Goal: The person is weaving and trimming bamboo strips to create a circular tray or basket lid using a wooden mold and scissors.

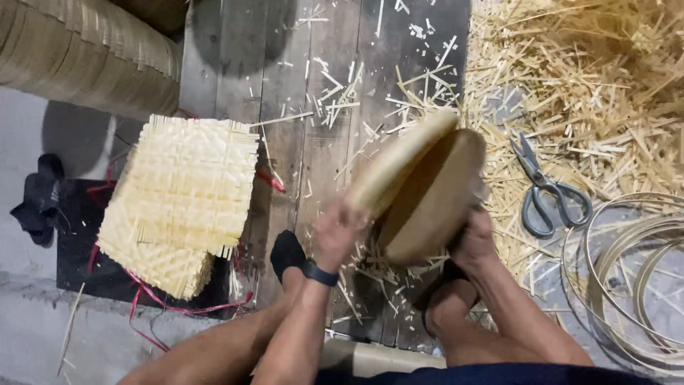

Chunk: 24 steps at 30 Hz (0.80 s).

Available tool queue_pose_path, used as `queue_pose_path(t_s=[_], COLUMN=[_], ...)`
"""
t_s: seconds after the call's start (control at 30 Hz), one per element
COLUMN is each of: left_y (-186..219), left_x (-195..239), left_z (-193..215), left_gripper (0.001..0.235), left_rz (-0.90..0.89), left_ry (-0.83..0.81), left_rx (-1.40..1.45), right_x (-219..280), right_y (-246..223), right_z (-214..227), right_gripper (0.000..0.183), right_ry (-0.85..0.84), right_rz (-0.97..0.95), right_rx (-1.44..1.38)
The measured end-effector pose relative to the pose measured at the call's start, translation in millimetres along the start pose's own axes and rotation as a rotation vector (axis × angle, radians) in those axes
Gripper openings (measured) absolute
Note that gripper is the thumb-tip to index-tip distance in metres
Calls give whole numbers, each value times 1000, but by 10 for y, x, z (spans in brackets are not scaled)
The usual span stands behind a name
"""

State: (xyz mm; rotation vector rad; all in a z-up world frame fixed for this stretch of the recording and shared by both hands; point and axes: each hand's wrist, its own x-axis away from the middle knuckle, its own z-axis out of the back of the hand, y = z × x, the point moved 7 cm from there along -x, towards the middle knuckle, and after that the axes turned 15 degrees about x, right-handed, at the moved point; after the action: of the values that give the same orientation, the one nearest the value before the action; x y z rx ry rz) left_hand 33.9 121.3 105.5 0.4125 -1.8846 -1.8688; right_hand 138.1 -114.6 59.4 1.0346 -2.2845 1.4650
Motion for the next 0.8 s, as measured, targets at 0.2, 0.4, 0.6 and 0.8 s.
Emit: queue_pose_path(t_s=[0.2,0.4,0.6,0.8], left_y=[-1827,-2733,-1914,-1358], left_x=[148,588,-1784,-1603], left_z=[1150,801,-132,809], left_gripper=[46,45,77,115], left_rz=[694,1158,509,-1], left_ry=[293,165,24,43], left_rx=[365,644,736,-737], right_x=[551,580,423,-67], right_y=[490,800,844,1072], right_z=[983,1319,1178,1187], right_gripper=[66,67,69,70], right_ry=[133,243,140,277], right_rz=[-35,-55,-74,-141], right_rx=[-3,72,36,-39])
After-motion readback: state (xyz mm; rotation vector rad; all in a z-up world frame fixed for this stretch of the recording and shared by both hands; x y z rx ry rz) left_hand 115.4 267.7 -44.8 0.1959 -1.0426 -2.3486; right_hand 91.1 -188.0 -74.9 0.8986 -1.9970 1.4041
